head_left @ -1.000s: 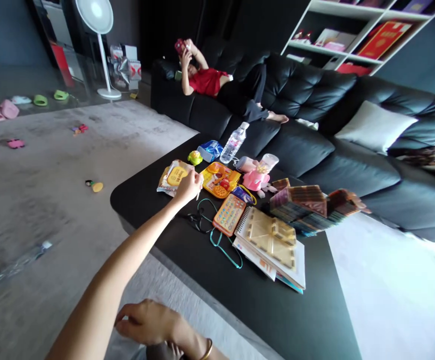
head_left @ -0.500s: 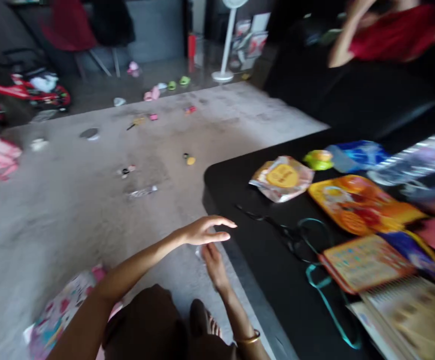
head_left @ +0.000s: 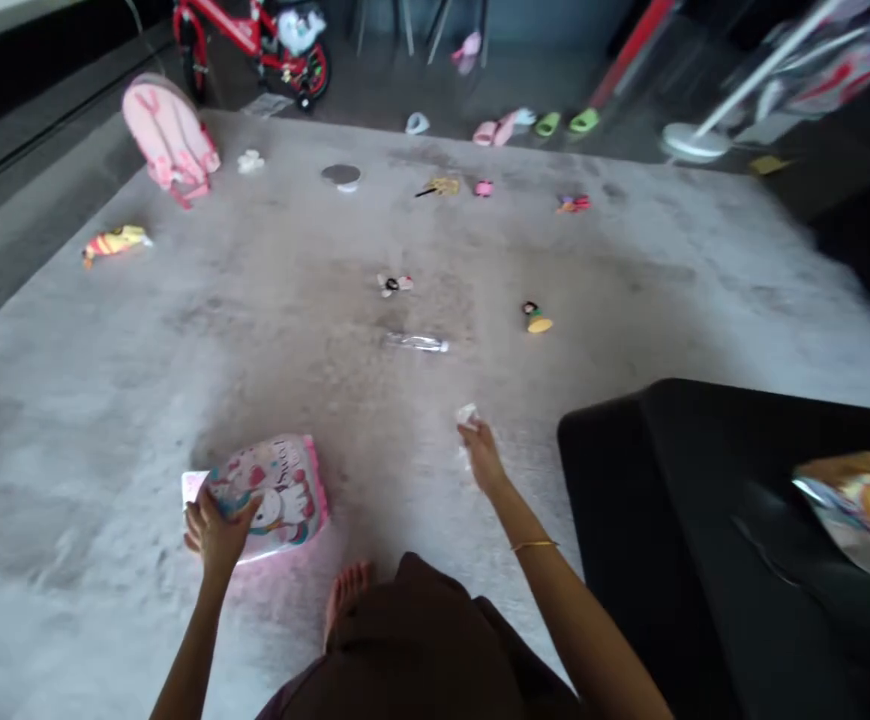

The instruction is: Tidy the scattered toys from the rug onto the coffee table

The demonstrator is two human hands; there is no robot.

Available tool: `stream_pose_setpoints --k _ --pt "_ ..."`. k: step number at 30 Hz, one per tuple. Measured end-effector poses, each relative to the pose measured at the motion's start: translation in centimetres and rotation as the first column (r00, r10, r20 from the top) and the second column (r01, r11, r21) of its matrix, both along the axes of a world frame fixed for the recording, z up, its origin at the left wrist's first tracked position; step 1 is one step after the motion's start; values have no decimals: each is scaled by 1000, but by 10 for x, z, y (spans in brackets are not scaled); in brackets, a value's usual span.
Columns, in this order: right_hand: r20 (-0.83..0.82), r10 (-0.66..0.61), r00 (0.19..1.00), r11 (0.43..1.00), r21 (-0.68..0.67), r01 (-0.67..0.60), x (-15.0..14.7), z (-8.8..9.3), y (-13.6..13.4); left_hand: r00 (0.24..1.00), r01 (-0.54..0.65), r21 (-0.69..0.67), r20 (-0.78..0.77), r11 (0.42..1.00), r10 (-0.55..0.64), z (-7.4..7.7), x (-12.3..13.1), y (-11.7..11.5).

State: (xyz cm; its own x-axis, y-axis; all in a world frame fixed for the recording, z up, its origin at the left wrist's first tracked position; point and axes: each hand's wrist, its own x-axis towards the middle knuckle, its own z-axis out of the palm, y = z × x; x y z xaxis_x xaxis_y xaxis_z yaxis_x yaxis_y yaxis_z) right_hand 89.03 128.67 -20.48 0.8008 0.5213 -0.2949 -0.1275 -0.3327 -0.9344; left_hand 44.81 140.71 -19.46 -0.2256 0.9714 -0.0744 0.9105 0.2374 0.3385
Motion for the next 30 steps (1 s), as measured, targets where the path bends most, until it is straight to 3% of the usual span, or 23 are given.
stream_pose_setpoints --k 3,6,9,10,12,14,15,16,18,20,22,24,27,30 --pt "271 40 962 999 5 -43 3 12 33 999 -21 -43 36 999 22 -3 -6 18" --pt "668 146 730 989 -71 -133 13 28 59 987 -47 -38 152 998 53 -10 -19 28" --pt "786 311 534 950 -259 -172 28 29 94 896 -234 -64 374 970 240 -21 -51 16" --pt "786 369 495 929 -323 -179 35 24 108 817 -325 -143 454 935 354 -24 -63 6" --pt "752 492 439 870 -447 -209 47 6 140 559 -419 -423 577 803 595 -29 -76 -17" --pt "679 610 409 789 -568 -234 57 -20 172 236 -314 -691 607 651 758 -33 -72 -38" --pt "622 672 402 734 -634 -246 61 -34 187 99 -232 -758 605 610 790 -34 -63 -46" --pt "547 738 395 661 -702 -265 65 -47 200 -7 -166 -782 610 601 792 -36 -51 -50" --pt "371 840 397 502 -809 -306 77 -70 224 -130 -128 -756 655 643 744 -41 -23 -49" --pt "265 874 406 417 -840 -348 95 -86 243 -162 -167 -700 714 694 681 -45 0 -38" --pt "280 872 402 433 -825 -363 119 -94 258 -142 -213 -672 740 709 658 -48 15 -20" --pt "328 880 343 443 -826 -347 145 -97 268 -98 -243 -649 756 721 647 -49 24 4" --pt "302 922 243 367 -882 -295 175 -101 279 -14 -298 -596 784 746 621 -46 36 45" --pt "268 936 229 328 -901 -284 190 -108 297 62 -298 -571 788 765 613 -34 53 84"
